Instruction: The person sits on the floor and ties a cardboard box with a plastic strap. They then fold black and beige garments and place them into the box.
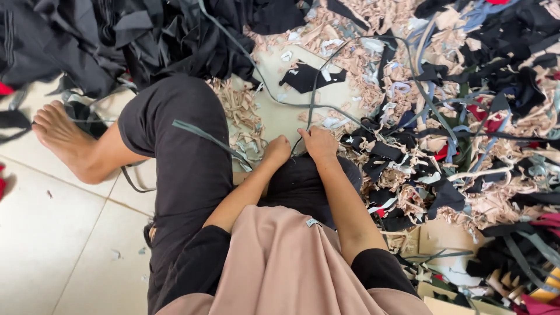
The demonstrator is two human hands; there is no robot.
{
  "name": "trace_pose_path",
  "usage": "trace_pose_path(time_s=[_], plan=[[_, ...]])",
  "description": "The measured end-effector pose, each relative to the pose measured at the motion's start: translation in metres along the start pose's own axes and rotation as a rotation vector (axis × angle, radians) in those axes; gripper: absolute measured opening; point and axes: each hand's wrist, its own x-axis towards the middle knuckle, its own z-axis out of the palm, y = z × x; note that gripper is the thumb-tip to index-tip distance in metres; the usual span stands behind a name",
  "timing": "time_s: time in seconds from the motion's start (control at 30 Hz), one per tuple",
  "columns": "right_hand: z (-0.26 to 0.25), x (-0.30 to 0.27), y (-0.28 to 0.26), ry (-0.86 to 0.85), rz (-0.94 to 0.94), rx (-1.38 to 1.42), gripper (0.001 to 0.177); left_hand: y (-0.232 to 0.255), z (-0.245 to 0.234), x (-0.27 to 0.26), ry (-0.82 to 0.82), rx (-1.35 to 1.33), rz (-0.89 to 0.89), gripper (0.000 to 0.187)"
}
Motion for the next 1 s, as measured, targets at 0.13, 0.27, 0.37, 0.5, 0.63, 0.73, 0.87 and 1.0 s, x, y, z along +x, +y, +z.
trace_pose_path(time_s=[0.13,0.27,0.37,0.5,0.63,0.73,0.87,1.0], plan=[[-0.009,-0.004,-0.002,0.011,-0.005,0.035,0.064,0.016,0.002,-0.017,-0.047,-0.014,0.023,0.033],[-0.015,0.0,-0.007,0.027,-0.036,0.079,0.055,0.009,-0.004,-0.009,-0.048,-0.011,0.064,0.034],[-0.008,0.012,-0.01,0.026,-0.016,0.121,0.048,-0.004,-0.006,-0.003,-0.003,0.01,0.072,0.034],[0.011,0.026,-0.001,0.036,0.029,0.178,0.037,0.0,-0.011,0.001,0.053,0.053,0.218,0.034],[0.012,0.032,0.006,0.01,0.116,0.313,0.043,0.014,-0.016,0.008,0.06,0.065,0.362,0.037],[0.013,0.037,0.009,-0.036,0.171,0.302,0.048,0.007,-0.015,0.019,-0.044,0.104,0.339,0.043],[0.001,0.04,0.006,-0.02,0.21,0.429,0.049,-0.024,-0.007,0.041,-0.05,0.097,0.443,0.048],[-0.006,0.039,0.005,-0.062,0.232,0.512,0.044,-0.03,-0.015,0.028,-0.096,-0.028,0.457,0.053]])
